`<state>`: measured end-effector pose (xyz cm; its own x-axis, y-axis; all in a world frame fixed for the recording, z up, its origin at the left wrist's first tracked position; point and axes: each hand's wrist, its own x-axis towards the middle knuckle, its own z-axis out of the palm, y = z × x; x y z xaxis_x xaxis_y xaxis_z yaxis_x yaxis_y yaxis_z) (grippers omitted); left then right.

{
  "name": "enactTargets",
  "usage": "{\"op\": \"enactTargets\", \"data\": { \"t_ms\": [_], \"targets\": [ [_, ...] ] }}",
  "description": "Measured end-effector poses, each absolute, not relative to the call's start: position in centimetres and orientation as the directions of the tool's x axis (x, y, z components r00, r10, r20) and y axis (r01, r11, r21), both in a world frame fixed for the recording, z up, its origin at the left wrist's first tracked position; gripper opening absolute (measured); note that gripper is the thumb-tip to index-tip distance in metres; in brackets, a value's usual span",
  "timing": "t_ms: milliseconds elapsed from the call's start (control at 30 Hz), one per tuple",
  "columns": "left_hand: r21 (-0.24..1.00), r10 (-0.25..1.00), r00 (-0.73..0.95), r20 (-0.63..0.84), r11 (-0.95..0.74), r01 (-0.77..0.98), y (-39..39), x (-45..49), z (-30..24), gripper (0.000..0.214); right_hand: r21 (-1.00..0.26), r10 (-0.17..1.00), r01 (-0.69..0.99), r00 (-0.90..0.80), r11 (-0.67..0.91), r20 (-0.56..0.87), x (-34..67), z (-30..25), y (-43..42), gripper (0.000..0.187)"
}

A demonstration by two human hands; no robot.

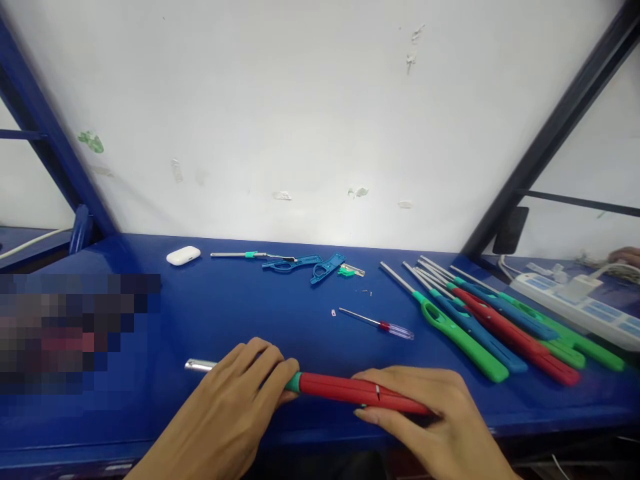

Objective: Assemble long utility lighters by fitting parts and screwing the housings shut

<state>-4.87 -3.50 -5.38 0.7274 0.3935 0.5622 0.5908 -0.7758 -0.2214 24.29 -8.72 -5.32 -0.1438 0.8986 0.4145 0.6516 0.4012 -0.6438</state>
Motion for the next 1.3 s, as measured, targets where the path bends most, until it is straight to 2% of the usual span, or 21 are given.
{"op": "enactTargets", "data": {
  "t_ms": [100,267,367,467,600,733,900,1000,1100,1200,1300],
  "targets": [
    [-0.224,0.358,0.7,0.618,-0.774,0.592,-4.1,-4.5,-5.6,0.05,-0.617,0.891,0.662,-0.186,0.426,0.415,25.4,-5.6,-8.9,0.021],
    [-0.188,0.383,0.672,0.634,-0.766,0.615,-4.5,-4.0,-6.0,0.057,-0.584,0.869,0.664,-0.224,0.467,0.44,26.3,-5.4,-9.1,0.025],
    [-0.182,0.336,0.639,0.692,-0.775,0.605,-4.1,-3.1,-4.7,0.046,-0.628,0.899,0.659,-0.188,0.414,0.396,25.6,-4.6,-9.2,0.028],
    [-0.215,0.285,0.63,0.723,-0.773,0.596,-3.8,-2.2,-3.0,0.038,-0.694,0.938,0.637,-0.16,0.336,0.307,24.4,-3.5,-9.3,0.021],
    [-0.259,0.274,0.645,0.713,-0.752,0.606,-3.8,-2.1,-2.1,0.041,-0.783,0.966,0.566,-0.177,0.257,0.189,23.2,-2.9,-9.1,0.027],
    [-0.288,0.268,0.669,0.694,-0.748,0.598,-3.9,-3.0,-3.2,0.047,-0.793,0.97,0.562,-0.185,0.234,0.154,22.8,-3.7,-8.6,0.027],
    [-0.269,0.334,0.669,0.664,-0.728,0.63,-2.8,-4.4,-5.5,0.045,-0.762,0.95,0.567,-0.184,0.313,0.253,22.9,-4.6,-7.7,0.021],
    [-0.16,0.411,0.629,0.66,-0.741,0.652,-1.9,-5.0,-5.8,0.037,-0.715,0.908,0.566,-0.18,0.411,0.379,23.3,-5.0,-7.6,0.028],
    [-0.061,0.469,0.614,0.635,-0.761,0.646,-1.9,-5.4,-5.8,0.042,-0.66,0.873,0.597,-0.152,0.455,0.464,24.1,-5.8,-7.8,0.026],
    [-0.005,0.523,0.621,0.584,-0.763,0.647,-2.7,-5.5,-6.2,0.045,-0.589,0.842,0.62,-0.252,0.518,0.476,24.8,-6.6,-8.0,0.031],
    [0.06,0.564,0.565,0.602,-0.738,0.673,-3.3,-5.1,-6.6,0.042,-0.537,0.805,0.614,-0.323,0.578,0.497,24.9,-6.7,-8.0,0.041]
  ]
}}
